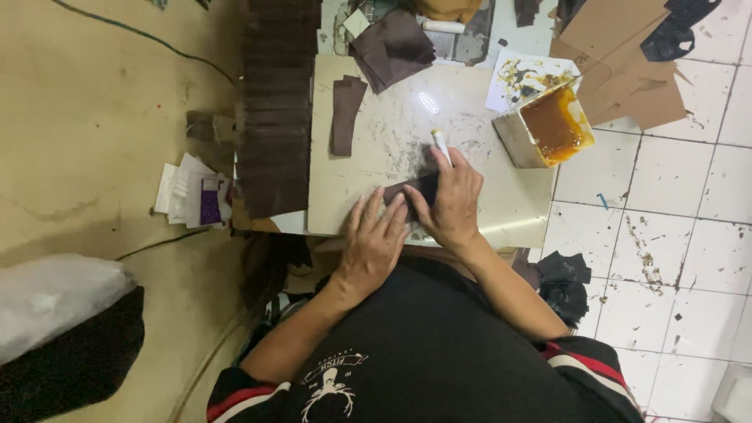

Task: Applying adhesive to leather strips and folding the edges to create finished borders.

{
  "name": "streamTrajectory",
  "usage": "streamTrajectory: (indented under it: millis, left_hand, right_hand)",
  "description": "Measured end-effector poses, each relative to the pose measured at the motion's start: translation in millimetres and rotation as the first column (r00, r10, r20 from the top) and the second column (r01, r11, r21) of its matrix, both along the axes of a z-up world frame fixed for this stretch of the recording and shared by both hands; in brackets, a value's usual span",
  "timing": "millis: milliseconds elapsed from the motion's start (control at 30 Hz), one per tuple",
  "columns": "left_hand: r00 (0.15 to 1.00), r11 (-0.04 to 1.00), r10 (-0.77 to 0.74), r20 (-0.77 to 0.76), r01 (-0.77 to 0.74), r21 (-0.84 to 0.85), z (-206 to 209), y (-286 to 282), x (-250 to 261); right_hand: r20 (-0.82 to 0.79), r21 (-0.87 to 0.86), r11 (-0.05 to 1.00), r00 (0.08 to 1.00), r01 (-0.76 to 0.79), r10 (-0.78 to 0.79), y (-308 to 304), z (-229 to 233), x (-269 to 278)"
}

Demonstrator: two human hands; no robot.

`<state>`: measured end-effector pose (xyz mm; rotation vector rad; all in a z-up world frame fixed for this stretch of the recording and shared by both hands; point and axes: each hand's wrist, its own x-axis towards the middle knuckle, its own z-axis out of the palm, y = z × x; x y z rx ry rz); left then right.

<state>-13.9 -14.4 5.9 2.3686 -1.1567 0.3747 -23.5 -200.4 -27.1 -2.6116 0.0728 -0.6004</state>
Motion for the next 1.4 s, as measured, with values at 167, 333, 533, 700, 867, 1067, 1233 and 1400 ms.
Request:
streamTrajectory:
  millis: [167, 333, 533, 700, 867, 1067, 1233, 1400]
  left_hand:
    - [1.000, 0.999, 0.015, 0.007, -0.016, 0.039, -10, 11, 0]
    - [0.998, 0.998, -0.052, 0.035, 0.052, 0.023, -21, -8, -5]
    - [0.998, 0.997, -0.062, 0.004, 0.062, 0.050, -28, 15, 2]
    - [0.994, 0.999, 0.045, -0.102, -0.046, -0.008, -37, 22, 27]
    - [0.977, 0.999, 0.026, -0.213, -0.019, 0.039, -43, 5, 55]
    - [0.924, 0.992, 0.048, -0.379, 0.001, 0.128, -33, -5, 66]
    - [0.901, 0.975, 0.111, -0.419, -0.017, 0.223, -31, -7, 65]
    - [0.845, 0.991, -0.135, -0.517, 0.118, -0.066, -3, -11, 53]
  right_hand:
    - [-0.074, -0.004, 0.996, 0.994, 0.085, -0.085, -30, 7, -12]
    - [-0.035, -0.036, 0.995, 0.995, 0.092, -0.093, -24, 6, -15]
    - [0.020, -0.108, 0.986, 0.992, 0.129, -0.127, -54, -16, -25]
    - [0.233, 0.047, 0.997, 0.970, 0.058, -0.068, -79, 5, -45]
    - [0.243, 0.174, 0.983, 0.964, 0.064, -0.106, -137, 89, -41]
    - [0.185, 0.144, 0.988, 0.979, 0.055, -0.082, -179, 115, -29]
    - [0.142, 0.046, 0.999, 0.990, -0.011, 0.004, -195, 92, -11]
    - [0.025, -0.147, 0.987, 0.998, -0.061, 0.066, -201, 64, 1]
